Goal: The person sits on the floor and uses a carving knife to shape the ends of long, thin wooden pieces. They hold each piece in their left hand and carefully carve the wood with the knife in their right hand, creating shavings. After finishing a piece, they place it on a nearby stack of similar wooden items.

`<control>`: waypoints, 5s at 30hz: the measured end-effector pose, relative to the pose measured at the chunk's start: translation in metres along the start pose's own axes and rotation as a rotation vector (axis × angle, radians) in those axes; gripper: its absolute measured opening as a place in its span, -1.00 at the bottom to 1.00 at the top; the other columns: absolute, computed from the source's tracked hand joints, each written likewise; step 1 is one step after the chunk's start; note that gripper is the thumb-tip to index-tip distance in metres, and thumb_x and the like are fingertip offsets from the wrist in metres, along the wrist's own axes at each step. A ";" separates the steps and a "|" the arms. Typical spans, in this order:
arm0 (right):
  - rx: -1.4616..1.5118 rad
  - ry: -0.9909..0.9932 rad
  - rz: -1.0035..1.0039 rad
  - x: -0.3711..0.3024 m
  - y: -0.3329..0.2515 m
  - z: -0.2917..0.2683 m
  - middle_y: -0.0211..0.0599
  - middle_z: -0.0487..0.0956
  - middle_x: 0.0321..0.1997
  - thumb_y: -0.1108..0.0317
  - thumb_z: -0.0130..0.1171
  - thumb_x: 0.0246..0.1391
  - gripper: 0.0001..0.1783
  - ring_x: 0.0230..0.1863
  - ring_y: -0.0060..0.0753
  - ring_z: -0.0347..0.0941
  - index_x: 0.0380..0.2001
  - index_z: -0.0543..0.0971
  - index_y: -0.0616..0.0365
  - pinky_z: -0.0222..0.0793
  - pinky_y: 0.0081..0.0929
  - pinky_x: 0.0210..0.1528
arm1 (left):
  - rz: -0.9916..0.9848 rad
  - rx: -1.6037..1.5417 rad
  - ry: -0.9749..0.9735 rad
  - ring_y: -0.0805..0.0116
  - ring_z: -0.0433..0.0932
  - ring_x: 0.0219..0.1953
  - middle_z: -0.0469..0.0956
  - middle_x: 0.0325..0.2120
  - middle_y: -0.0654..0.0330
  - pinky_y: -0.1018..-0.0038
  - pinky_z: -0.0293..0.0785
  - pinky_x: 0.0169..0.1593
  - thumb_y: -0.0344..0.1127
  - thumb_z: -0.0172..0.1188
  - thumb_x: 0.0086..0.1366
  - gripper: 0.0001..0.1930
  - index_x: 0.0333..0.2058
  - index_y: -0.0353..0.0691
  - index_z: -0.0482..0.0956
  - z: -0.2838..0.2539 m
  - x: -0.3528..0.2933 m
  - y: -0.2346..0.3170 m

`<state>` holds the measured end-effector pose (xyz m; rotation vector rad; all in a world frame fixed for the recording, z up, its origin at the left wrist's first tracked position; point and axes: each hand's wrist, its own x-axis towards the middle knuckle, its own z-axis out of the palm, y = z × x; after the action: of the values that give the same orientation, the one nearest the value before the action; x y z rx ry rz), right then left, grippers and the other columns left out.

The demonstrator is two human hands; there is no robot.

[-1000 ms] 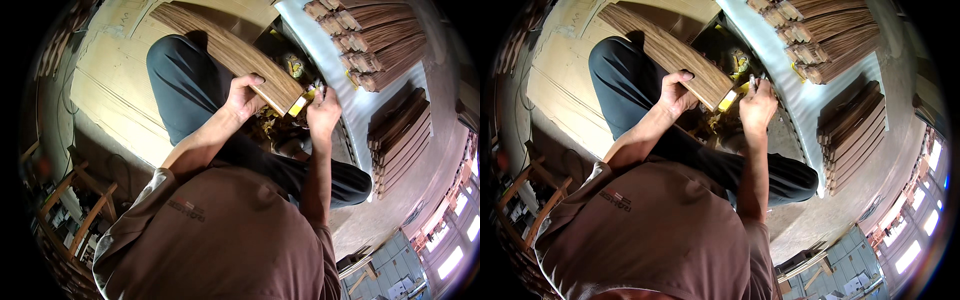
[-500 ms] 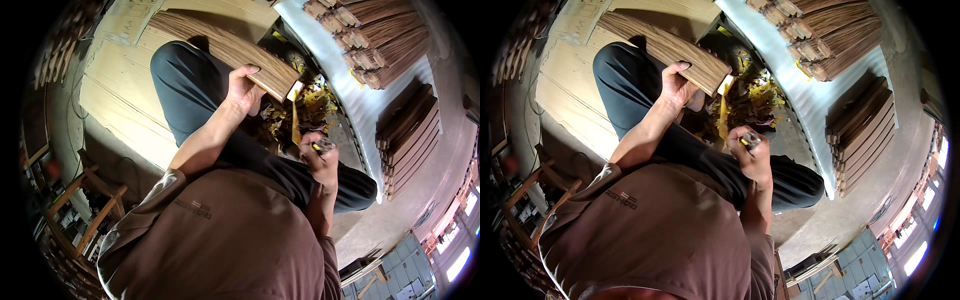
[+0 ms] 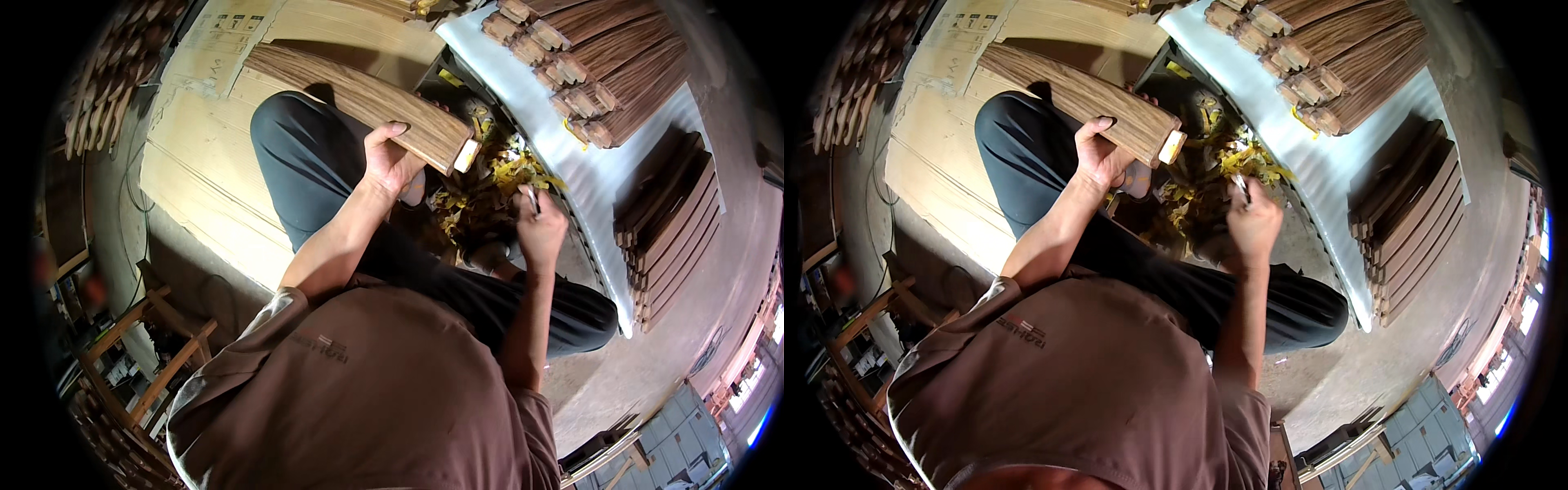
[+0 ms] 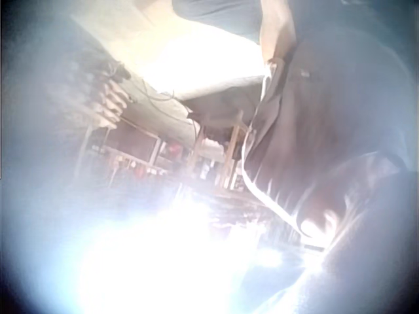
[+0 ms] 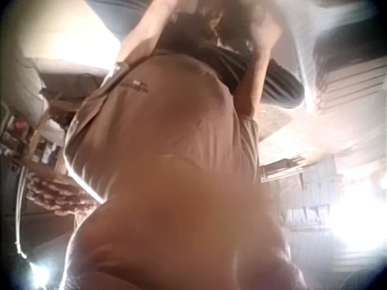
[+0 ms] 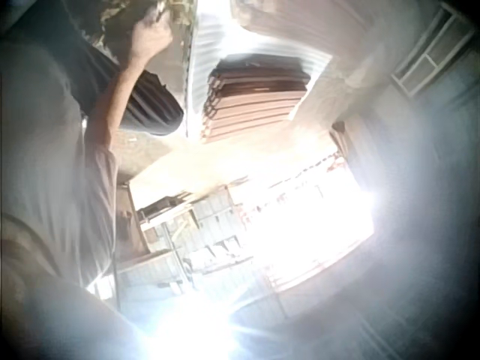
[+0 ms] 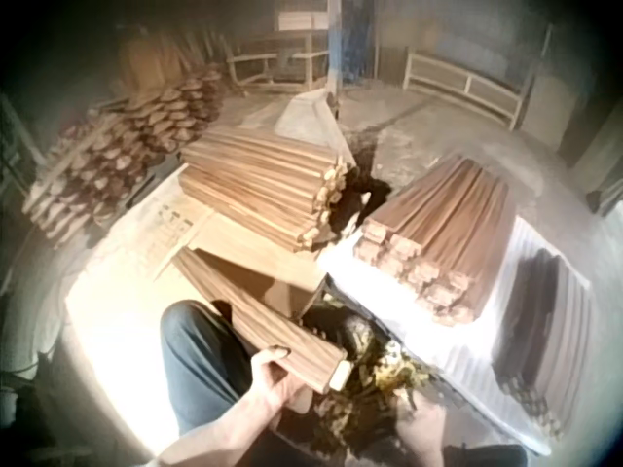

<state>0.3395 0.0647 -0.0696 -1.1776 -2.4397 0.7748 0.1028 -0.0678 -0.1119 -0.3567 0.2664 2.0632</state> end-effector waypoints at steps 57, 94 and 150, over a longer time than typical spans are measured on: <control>0.536 -0.071 0.369 0.029 -0.084 0.028 -0.47 0.53 -0.55 0.25 0.43 0.10 -0.69 -0.48 -0.71 0.35 -0.44 0.60 0.30 0.33 -0.60 -0.37 | -0.017 0.021 0.061 -0.06 0.39 0.24 0.52 0.05 -0.07 -0.04 0.12 0.45 -0.44 0.19 -0.14 -0.34 0.08 -0.32 0.46 -0.005 0.000 -0.002; -0.055 0.306 -0.090 0.071 0.009 -0.005 0.07 0.63 -0.29 0.40 0.25 0.05 -0.84 -0.24 0.21 0.53 -0.27 0.65 0.19 0.45 -0.02 -0.17 | -0.032 0.026 0.200 -0.12 0.40 0.18 0.48 0.07 -0.09 -0.11 0.22 0.37 -0.32 0.28 -0.05 -0.31 0.13 -0.32 0.40 -0.009 -0.010 0.003; -0.398 -0.194 -0.276 0.003 -0.001 -0.033 -0.15 0.55 -0.60 0.20 0.35 -0.10 -0.78 -0.52 -0.02 0.54 -0.51 0.61 0.11 0.46 -0.08 -0.41 | 0.325 0.559 -0.215 -0.14 0.55 0.03 0.52 0.00 -0.16 -0.05 0.52 0.12 -0.32 0.23 -0.09 -0.20 0.21 -0.46 0.31 0.124 -0.077 0.080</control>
<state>0.3530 0.0777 -0.0427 -0.8874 -2.9321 0.3444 0.0522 -0.1279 0.0353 0.2649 0.7859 2.2091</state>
